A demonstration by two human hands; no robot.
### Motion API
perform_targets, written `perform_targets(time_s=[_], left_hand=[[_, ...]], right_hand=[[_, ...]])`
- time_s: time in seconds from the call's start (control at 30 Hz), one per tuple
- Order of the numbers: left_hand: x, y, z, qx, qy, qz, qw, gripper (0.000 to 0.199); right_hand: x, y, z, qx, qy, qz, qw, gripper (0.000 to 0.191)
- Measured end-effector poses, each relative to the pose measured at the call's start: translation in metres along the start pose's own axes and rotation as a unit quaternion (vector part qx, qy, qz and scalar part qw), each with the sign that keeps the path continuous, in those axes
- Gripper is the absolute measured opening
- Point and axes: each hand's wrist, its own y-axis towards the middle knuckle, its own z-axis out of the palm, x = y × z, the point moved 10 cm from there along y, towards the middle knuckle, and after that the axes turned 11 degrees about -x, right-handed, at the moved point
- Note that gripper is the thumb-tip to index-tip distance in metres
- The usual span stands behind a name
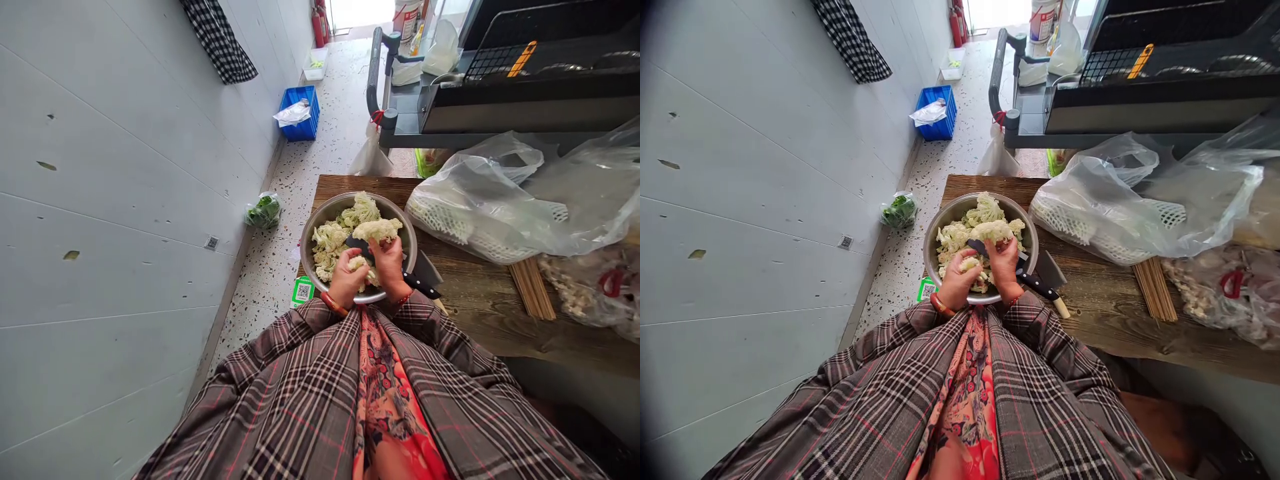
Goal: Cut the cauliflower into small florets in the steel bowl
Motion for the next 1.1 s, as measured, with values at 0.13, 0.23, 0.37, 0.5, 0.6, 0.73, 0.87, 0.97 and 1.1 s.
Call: perform_targets(time_s=[0.13,0.23,0.37,0.5,0.6,0.73,0.87,0.97,1.1], left_hand=[[-0.012,0.022,-0.032,-0.053,0.113,0.086,0.988,0.052],[-0.016,0.031,-0.046,-0.057,0.182,0.128,0.973,0.066],[-0.021,0.029,-0.029,0.042,0.116,0.131,0.984,0.072],[-0.019,0.024,-0.011,0.121,-0.010,0.050,0.991,0.058],[-0.012,0.025,-0.017,0.098,-0.072,-0.026,0.992,0.057],[-0.012,0.020,-0.020,0.098,-0.105,-0.066,0.987,0.054],[-0.013,0.016,-0.017,0.112,-0.102,-0.070,0.986,0.051],[-0.013,0.015,-0.019,0.109,-0.085,-0.059,0.989,0.050],[-0.017,0.013,-0.021,0.108,-0.059,-0.031,0.992,0.052]], right_hand=[[0.016,-0.001,-0.001,0.064,-0.076,-0.066,0.993,0.057],[0.031,-0.011,-0.003,0.089,-0.116,-0.110,0.983,0.065],[0.044,-0.026,0.006,0.132,-0.135,-0.133,0.973,0.066],[0.052,-0.038,0.014,0.166,-0.140,-0.128,0.968,0.065],[0.055,-0.048,0.019,0.219,-0.103,-0.088,0.966,0.054],[0.062,-0.053,0.016,0.235,-0.070,-0.060,0.967,0.026],[0.075,-0.053,0.014,0.234,-0.083,-0.111,0.962,0.020],[0.076,-0.055,0.017,0.252,-0.095,-0.133,0.954,0.017],[0.071,-0.055,0.016,0.239,-0.095,-0.118,0.959,0.017]])
